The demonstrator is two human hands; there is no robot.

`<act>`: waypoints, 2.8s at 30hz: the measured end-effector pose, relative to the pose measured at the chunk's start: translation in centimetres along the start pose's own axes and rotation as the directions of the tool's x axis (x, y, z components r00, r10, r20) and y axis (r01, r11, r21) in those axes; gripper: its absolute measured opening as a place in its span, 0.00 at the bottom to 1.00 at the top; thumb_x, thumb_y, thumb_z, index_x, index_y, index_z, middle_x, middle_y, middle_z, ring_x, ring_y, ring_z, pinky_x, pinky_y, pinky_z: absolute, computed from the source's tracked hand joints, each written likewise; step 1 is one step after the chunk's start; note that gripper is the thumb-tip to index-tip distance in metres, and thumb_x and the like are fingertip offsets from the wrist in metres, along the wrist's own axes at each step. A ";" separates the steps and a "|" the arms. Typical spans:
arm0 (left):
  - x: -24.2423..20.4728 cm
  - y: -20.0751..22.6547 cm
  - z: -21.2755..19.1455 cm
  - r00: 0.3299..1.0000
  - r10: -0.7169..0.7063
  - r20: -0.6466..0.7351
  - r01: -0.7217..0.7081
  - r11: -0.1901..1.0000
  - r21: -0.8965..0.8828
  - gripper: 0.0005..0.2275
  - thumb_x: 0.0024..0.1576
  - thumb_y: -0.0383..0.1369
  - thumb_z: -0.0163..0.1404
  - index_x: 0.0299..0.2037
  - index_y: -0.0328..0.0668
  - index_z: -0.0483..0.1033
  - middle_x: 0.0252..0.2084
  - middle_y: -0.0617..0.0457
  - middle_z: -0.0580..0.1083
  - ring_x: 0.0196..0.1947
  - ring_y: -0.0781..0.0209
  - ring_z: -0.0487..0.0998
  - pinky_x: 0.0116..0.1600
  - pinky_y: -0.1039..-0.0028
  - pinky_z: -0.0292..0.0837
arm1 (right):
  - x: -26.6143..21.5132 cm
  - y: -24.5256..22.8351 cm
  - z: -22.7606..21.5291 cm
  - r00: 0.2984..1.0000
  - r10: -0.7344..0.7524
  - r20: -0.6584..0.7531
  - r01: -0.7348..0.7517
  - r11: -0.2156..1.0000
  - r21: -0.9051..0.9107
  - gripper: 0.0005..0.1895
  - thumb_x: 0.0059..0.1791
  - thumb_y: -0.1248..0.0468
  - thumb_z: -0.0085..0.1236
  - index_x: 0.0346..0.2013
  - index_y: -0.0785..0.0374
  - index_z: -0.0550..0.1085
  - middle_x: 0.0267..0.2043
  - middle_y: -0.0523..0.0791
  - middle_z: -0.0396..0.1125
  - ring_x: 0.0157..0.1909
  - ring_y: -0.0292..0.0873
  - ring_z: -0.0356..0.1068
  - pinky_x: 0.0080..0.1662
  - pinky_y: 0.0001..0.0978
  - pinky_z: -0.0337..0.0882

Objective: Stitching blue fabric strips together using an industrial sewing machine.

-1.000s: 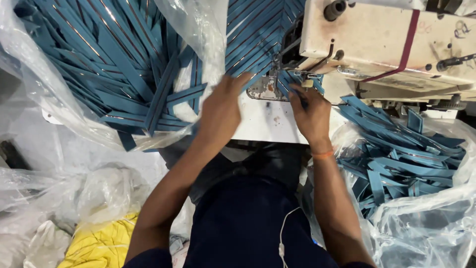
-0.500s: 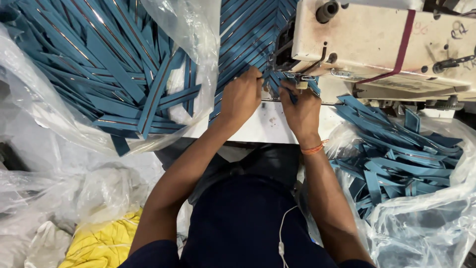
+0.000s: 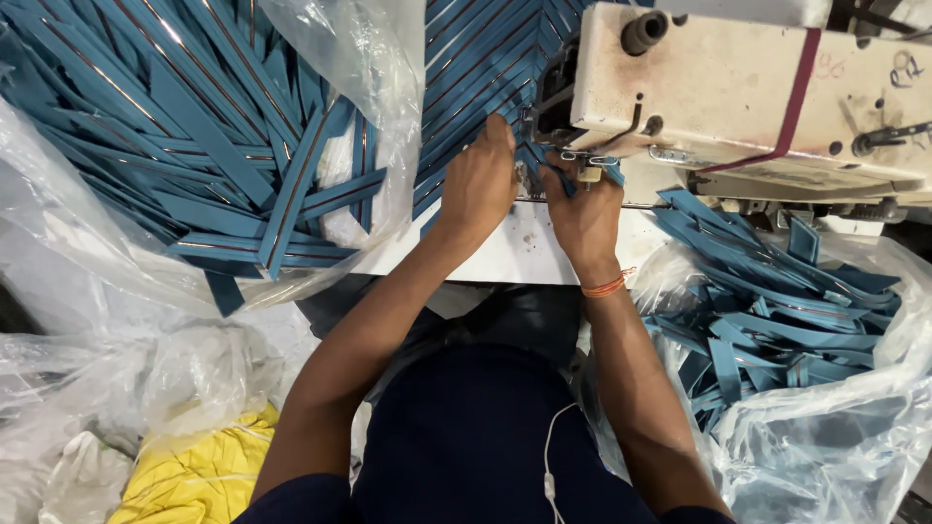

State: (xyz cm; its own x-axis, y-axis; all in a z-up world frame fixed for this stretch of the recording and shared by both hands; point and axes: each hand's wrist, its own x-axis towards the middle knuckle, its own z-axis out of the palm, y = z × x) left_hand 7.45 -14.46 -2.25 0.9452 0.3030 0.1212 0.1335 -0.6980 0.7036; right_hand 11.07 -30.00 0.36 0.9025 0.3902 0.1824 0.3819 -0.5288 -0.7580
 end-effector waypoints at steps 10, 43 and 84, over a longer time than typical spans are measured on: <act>1.2 -0.3 0.7 1.000 -0.015 0.020 0.015 1.000 0.002 0.16 0.47 0.19 0.55 0.43 0.30 0.63 0.34 0.34 0.75 0.33 0.36 0.80 0.34 0.56 0.76 | 1.0 1.3 0.6 0.999 0.050 0.015 -0.050 0.999 -0.005 0.06 0.51 0.69 0.65 0.38 0.70 0.78 0.32 0.51 0.75 0.31 0.52 0.75 0.38 0.39 0.71; -7.1 -9.0 -14.5 0.922 -0.087 -0.377 0.253 0.873 0.417 0.14 0.52 0.32 0.65 0.46 0.37 0.78 0.45 0.43 0.71 0.47 0.40 0.71 0.50 0.53 0.67 | -4.6 3.3 -11.9 0.961 -0.271 -0.049 0.181 0.757 -0.628 0.06 0.53 0.67 0.64 0.44 0.58 0.77 0.49 0.46 0.71 0.57 0.52 0.65 0.62 0.49 0.60; -0.4 -0.8 0.4 0.999 -0.024 0.037 0.026 0.997 -0.073 0.09 0.55 0.18 0.48 0.44 0.34 0.64 0.37 0.39 0.77 0.32 0.38 0.80 0.34 0.54 0.75 | 1.1 0.4 0.4 0.982 0.189 0.020 -0.190 0.966 0.174 0.07 0.49 0.69 0.66 0.37 0.72 0.78 0.29 0.49 0.76 0.29 0.38 0.72 0.35 0.31 0.72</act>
State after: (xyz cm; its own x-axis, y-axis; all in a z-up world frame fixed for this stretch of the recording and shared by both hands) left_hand 7.08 -14.28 -3.19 0.9523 0.2949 0.0784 0.1361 -0.6404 0.7558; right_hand 12.13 -29.46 0.05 0.9542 0.2982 0.0229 0.1628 -0.4539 -0.8760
